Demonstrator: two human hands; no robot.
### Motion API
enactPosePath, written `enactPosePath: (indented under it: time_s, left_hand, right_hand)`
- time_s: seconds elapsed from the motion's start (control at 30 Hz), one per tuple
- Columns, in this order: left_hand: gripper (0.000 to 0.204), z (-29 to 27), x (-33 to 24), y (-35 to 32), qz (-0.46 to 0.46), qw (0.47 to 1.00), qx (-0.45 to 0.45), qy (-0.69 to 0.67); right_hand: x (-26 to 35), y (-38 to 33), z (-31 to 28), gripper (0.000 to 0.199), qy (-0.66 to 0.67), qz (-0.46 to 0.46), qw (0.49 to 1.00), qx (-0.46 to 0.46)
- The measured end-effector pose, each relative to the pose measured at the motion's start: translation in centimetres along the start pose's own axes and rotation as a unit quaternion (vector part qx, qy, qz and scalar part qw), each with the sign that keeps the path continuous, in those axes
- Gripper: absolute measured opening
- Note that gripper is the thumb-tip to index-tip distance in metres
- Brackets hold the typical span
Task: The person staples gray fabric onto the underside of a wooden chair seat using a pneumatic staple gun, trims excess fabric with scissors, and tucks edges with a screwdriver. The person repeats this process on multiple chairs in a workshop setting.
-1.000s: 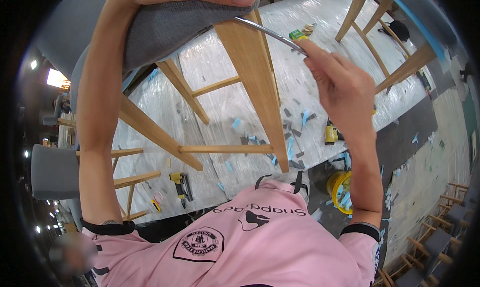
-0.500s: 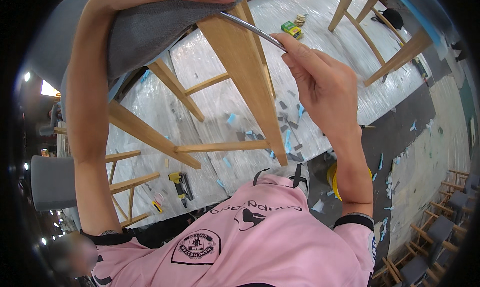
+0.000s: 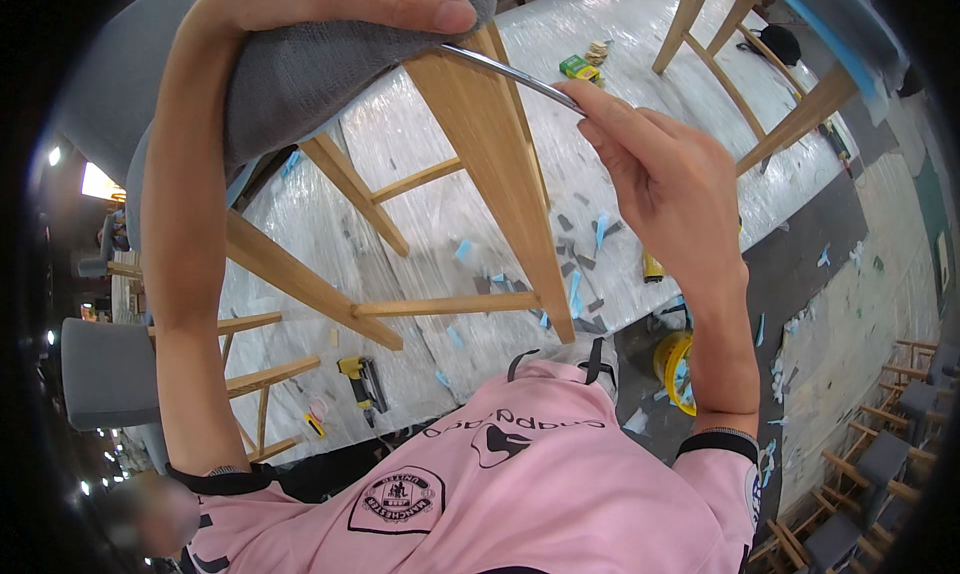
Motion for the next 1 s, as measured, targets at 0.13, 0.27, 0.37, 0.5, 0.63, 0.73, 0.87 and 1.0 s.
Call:
enactPosePath:
  time_s: [0.13,0.27,0.37,0.5,0.63,0.73,0.87,1.0]
  left_hand:
    - [0.055,-0.7,-2.9,-2.3,-0.01,1.0,0.006,-0.009]
    - [0.054,0.3,-2.9,-0.7,0.12,0.992,-0.029,0.017]
    - [0.053,0.2,-3.7,-0.6,0.166,0.984,-0.044,0.044]
    - [0.048,-0.4,-4.6,-1.8,0.105,0.99,-0.042,0.079]
    - [0.042,0.2,-4.7,-0.9,0.108,0.99,-0.047,0.081]
    - [0.041,-0.2,-4.8,-0.8,0.105,0.993,-0.033,0.05]
    - [0.04,0.3,-4.1,0.0,0.114,0.993,-0.024,0.024]
    - [0.041,0.1,-3.3,0.0,0.145,0.987,-0.035,0.053]
  right_hand:
    - [2.2,2.1,1.2,0.033,0.016,-0.074,0.997,0.011]
    - [0.0,0.3,0.8,0.031,-0.009,-0.007,1.0,0.029]
    - [-2.3,-3.7,-0.4,0.031,0.02,0.064,0.998,0.019]
    - [-2.6,-8.9,0.5,0.033,0.184,0.181,0.966,-0.011]
    - [-0.2,-8.7,2.7,0.034,0.194,0.167,0.966,-0.037]
    - [0.6,-6.4,3.1,0.031,0.171,0.149,0.972,-0.063]
    - [0.3,-6.1,3.6,0.028,0.186,0.141,0.966,-0.111]
    - [0.6,-4.8,3.6,0.026,0.197,0.155,0.961,-0.119]
Point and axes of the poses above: each hand's wrist, its own y-axis towards the middle knuckle, its own z-axis out of the palm, x = y × z, the point moved 7 cm from there along y, towards the middle knuckle, and after that the axes turned 5 degrees about y, right-handed, at the moved point
